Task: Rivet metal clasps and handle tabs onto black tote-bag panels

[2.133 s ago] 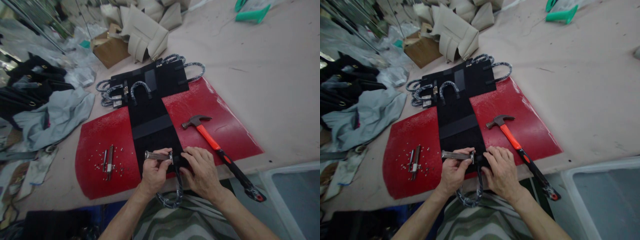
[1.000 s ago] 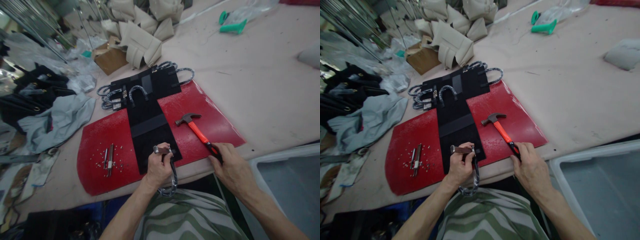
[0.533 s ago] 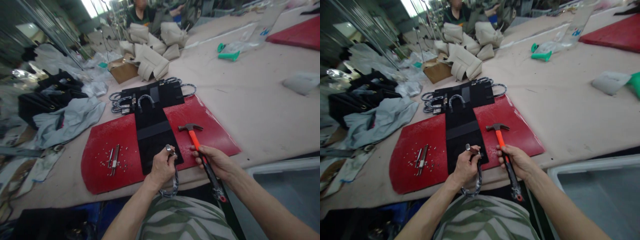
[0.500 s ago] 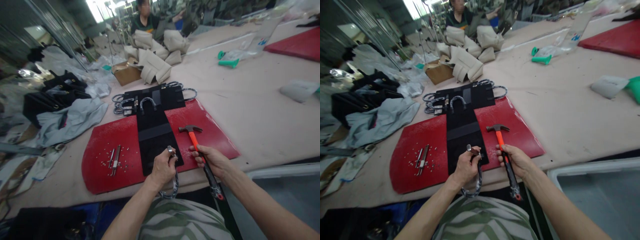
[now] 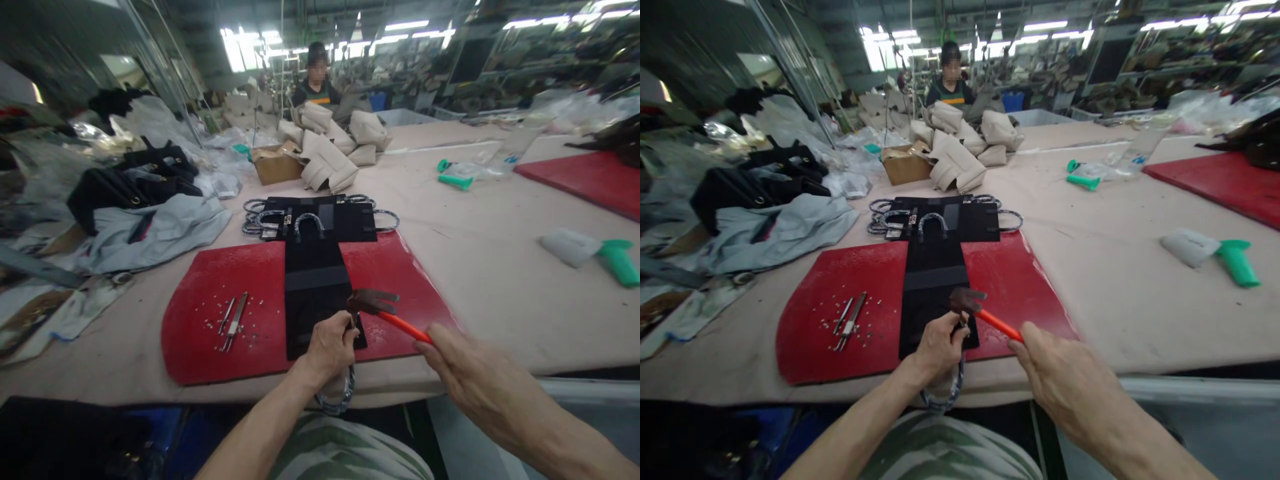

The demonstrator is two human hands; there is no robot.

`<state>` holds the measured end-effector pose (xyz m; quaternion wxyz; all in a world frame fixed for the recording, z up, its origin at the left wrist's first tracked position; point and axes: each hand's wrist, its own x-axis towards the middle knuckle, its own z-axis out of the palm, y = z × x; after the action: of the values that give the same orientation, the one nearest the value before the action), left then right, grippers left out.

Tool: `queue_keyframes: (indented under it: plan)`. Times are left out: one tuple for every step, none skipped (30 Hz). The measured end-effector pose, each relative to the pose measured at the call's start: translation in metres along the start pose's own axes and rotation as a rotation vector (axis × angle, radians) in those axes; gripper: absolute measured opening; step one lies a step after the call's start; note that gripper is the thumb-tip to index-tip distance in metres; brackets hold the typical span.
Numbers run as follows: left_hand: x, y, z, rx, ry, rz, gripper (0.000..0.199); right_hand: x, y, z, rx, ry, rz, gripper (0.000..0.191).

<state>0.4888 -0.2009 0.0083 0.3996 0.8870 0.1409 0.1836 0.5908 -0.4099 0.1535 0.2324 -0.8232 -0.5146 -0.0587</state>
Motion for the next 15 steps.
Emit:
queue_keyframes:
  plan:
    - [0.000,0.000,0.000,0.003,-0.003,0.000,0.015,-0.002,-0.002,-0.001,0.001,-0.007,-0.005,0.039]
    - [0.000,0.000,-0.001,0.005,-0.003,0.002,0.014,-0.003,-0.005,-0.003,0.004,0.027,0.008,0.037]
    - [0.001,0.000,-0.001,0.006,-0.003,0.005,0.014,-0.004,-0.008,-0.004,0.013,0.104,0.032,0.034]
    - [0.001,0.000,-0.001,0.011,-0.004,0.008,0.014,-0.004,-0.011,-0.005,0.021,0.193,0.048,0.032]
    - [0.002,0.000,-0.001,0.023,-0.005,0.010,0.014,-0.005,-0.013,-0.004,0.023,0.255,0.048,0.032]
    - [0.002,0.000,-0.001,0.042,-0.013,0.015,0.014,-0.007,-0.014,-0.002,0.014,0.271,0.034,0.033]
    - [0.003,0.000,0.000,0.065,-0.022,0.021,0.014,-0.009,-0.013,0.001,-0.001,0.228,0.009,0.036]
    - [0.004,0.000,0.000,0.086,-0.035,0.031,0.014,-0.012,-0.011,0.005,-0.016,0.136,-0.011,0.039]
    - [0.004,0.000,0.001,0.101,-0.046,0.044,0.014,-0.015,-0.008,0.010,-0.018,0.020,-0.013,0.042]
    - [0.004,-0.001,0.002,0.108,-0.049,0.056,0.015,-0.018,-0.004,0.014,0.002,-0.085,0.014,0.045]
    - [0.004,-0.001,0.002,0.104,-0.047,0.065,0.016,-0.020,0.001,0.017,0.042,-0.156,0.069,0.047]
    - [0.004,-0.002,0.002,0.089,-0.039,0.069,0.016,-0.021,0.006,0.019,0.099,-0.189,0.133,0.049]
    - [0.004,-0.003,0.002,0.071,-0.030,0.067,0.015,-0.021,0.010,0.019,0.162,-0.196,0.196,0.051]
    - [0.003,-0.003,0.002,0.054,-0.025,0.063,0.014,-0.019,0.014,0.018,0.214,-0.179,0.253,0.053]
    - [0.003,-0.003,0.002,0.039,-0.019,0.056,0.013,-0.017,0.018,0.016,0.247,-0.158,0.298,0.055]
